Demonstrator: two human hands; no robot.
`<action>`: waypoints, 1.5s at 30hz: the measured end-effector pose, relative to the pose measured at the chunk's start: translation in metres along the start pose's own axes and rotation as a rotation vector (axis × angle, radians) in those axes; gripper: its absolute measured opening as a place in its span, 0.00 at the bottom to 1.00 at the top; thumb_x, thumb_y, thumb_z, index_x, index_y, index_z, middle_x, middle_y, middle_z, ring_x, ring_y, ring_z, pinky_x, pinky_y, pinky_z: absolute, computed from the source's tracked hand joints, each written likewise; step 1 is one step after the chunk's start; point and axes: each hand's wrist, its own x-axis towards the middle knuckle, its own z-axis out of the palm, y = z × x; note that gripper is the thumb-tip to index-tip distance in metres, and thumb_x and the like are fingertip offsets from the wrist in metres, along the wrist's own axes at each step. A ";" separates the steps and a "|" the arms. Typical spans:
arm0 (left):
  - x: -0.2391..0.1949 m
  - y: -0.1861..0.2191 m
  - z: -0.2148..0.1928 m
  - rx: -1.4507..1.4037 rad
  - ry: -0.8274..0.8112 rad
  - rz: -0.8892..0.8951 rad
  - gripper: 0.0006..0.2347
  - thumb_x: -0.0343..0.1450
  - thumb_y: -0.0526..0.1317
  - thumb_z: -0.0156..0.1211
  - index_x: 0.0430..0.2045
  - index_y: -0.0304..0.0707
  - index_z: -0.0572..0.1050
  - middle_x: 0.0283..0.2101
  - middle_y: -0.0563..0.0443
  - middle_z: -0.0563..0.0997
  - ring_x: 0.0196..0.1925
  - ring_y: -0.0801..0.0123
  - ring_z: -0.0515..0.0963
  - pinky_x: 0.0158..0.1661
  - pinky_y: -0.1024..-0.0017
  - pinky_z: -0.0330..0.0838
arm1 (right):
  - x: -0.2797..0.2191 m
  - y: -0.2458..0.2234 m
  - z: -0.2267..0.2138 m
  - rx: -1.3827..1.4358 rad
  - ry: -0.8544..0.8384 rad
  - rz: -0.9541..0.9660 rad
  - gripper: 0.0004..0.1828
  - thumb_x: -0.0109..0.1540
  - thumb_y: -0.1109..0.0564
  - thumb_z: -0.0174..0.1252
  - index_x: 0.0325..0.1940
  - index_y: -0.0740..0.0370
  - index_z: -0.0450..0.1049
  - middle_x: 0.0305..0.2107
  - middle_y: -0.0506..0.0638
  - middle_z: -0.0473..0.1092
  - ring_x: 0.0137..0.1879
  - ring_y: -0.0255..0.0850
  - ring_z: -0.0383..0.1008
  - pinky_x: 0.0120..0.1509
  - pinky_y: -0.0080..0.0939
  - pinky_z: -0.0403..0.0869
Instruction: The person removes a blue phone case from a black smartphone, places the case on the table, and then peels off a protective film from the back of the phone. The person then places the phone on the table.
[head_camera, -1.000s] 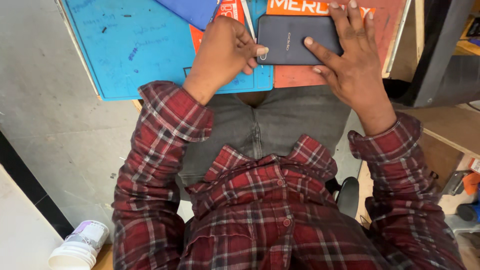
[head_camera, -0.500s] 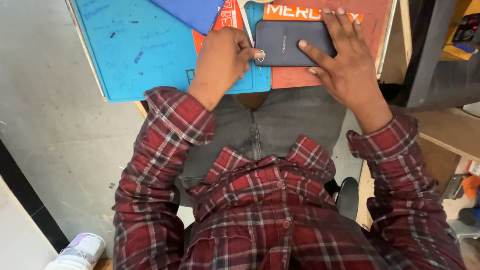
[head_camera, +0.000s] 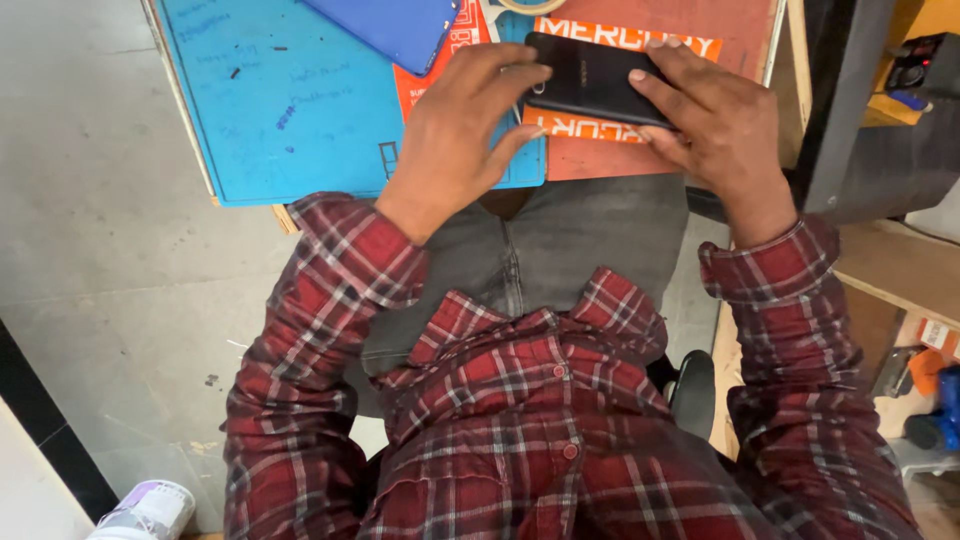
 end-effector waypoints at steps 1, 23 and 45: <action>0.004 0.000 0.003 -0.021 -0.006 0.024 0.18 0.70 0.37 0.70 0.54 0.36 0.76 0.59 0.47 0.76 0.61 0.53 0.75 0.59 0.60 0.74 | 0.002 0.000 -0.001 0.041 0.012 0.006 0.22 0.69 0.48 0.66 0.62 0.62 0.77 0.62 0.55 0.73 0.67 0.49 0.76 0.69 0.46 0.78; 0.024 -0.017 0.044 0.002 0.056 0.055 0.11 0.71 0.30 0.68 0.46 0.39 0.79 0.48 0.53 0.83 0.53 0.64 0.83 0.48 0.67 0.80 | 0.007 -0.007 -0.019 0.262 -0.073 0.271 0.20 0.68 0.56 0.65 0.65 0.61 0.77 0.62 0.57 0.74 0.58 0.51 0.79 0.60 0.46 0.78; -0.008 -0.014 0.037 0.044 -0.101 0.111 0.17 0.75 0.34 0.66 0.57 0.31 0.71 0.68 0.43 0.68 0.73 0.51 0.67 0.69 0.58 0.70 | 0.039 -0.028 -0.019 0.112 -0.138 0.311 0.43 0.47 0.53 0.81 0.63 0.64 0.73 0.53 0.55 0.66 0.62 0.54 0.67 0.64 0.52 0.71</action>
